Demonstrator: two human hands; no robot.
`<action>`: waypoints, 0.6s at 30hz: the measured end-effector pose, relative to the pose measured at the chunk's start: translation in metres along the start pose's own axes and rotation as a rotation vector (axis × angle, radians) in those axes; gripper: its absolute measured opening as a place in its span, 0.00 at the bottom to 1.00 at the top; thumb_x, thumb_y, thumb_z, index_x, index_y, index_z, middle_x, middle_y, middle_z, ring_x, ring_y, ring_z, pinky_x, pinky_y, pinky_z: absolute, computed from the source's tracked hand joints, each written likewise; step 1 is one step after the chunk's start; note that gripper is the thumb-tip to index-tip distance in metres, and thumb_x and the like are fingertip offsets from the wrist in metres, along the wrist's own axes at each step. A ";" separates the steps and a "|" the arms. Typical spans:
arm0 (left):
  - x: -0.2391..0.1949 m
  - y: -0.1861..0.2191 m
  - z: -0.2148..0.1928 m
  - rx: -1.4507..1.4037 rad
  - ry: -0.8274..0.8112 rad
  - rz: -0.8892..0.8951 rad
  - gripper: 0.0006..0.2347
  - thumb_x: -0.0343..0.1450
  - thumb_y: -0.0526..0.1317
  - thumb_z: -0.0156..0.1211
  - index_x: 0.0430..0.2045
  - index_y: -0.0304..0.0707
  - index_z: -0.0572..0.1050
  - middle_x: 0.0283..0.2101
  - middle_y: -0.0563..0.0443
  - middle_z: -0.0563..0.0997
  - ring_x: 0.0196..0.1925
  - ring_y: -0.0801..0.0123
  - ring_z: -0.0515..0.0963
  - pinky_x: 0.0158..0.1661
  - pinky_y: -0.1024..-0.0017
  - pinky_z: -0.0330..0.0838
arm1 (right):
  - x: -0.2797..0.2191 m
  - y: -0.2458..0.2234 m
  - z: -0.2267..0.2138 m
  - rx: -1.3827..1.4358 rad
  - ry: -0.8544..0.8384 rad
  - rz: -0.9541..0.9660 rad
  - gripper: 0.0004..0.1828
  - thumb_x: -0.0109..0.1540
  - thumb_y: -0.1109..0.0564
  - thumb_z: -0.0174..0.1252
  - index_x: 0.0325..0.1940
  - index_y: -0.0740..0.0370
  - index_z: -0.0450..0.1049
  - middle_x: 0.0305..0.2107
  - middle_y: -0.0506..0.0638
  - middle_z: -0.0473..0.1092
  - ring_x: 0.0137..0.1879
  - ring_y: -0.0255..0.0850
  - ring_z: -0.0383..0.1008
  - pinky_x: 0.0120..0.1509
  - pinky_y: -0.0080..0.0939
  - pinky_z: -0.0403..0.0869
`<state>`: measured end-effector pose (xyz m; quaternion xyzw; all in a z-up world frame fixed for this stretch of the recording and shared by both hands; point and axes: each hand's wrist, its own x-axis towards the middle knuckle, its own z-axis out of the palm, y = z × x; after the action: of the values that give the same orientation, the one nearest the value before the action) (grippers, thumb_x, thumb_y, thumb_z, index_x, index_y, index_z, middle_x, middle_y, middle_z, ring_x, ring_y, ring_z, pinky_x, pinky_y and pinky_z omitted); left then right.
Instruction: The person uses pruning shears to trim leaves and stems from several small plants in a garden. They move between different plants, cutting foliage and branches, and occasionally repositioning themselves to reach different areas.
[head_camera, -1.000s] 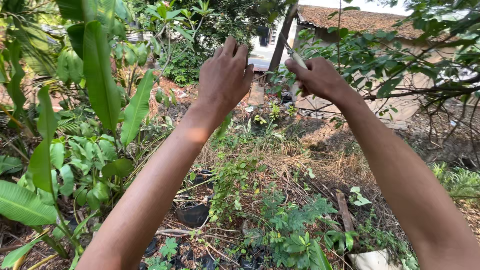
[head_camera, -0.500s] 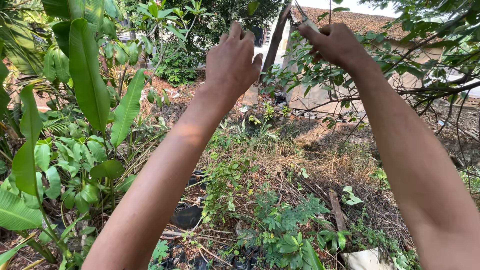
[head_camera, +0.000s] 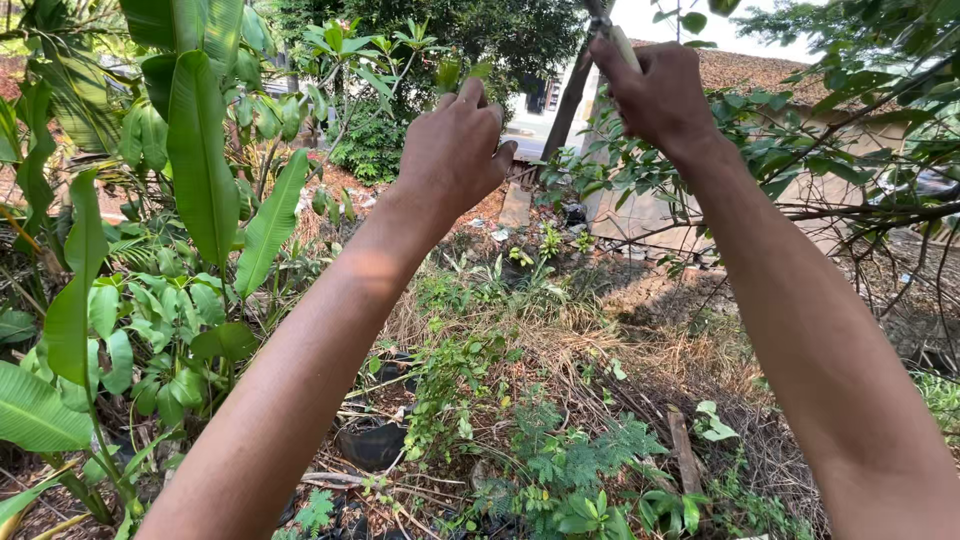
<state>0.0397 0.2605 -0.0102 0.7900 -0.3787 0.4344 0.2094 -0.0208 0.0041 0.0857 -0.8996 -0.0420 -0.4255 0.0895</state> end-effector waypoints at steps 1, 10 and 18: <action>0.002 0.001 -0.001 0.015 -0.042 -0.017 0.15 0.73 0.48 0.61 0.36 0.30 0.77 0.50 0.41 0.73 0.50 0.55 0.79 0.43 0.58 0.80 | -0.004 0.001 -0.004 0.065 -0.027 -0.005 0.40 0.71 0.28 0.48 0.38 0.71 0.77 0.23 0.57 0.73 0.24 0.39 0.76 0.30 0.43 0.79; 0.017 0.012 -0.014 0.051 -0.096 -0.059 0.16 0.72 0.51 0.62 0.33 0.33 0.79 0.52 0.42 0.72 0.51 0.55 0.78 0.45 0.56 0.79 | -0.011 -0.009 -0.075 0.036 -0.253 0.159 0.42 0.66 0.27 0.51 0.51 0.74 0.76 0.39 0.62 0.78 0.39 0.47 0.82 0.49 0.47 0.81; 0.014 0.022 -0.018 0.053 -0.101 -0.034 0.18 0.72 0.52 0.63 0.34 0.30 0.79 0.52 0.41 0.73 0.53 0.54 0.78 0.43 0.54 0.79 | -0.017 -0.017 -0.084 -0.119 -0.406 0.370 0.40 0.64 0.24 0.48 0.48 0.63 0.80 0.40 0.60 0.79 0.42 0.51 0.82 0.54 0.53 0.78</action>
<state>0.0176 0.2524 0.0113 0.8225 -0.3636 0.4001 0.1765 -0.0978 0.0047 0.1265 -0.9624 0.1310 -0.2145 0.1026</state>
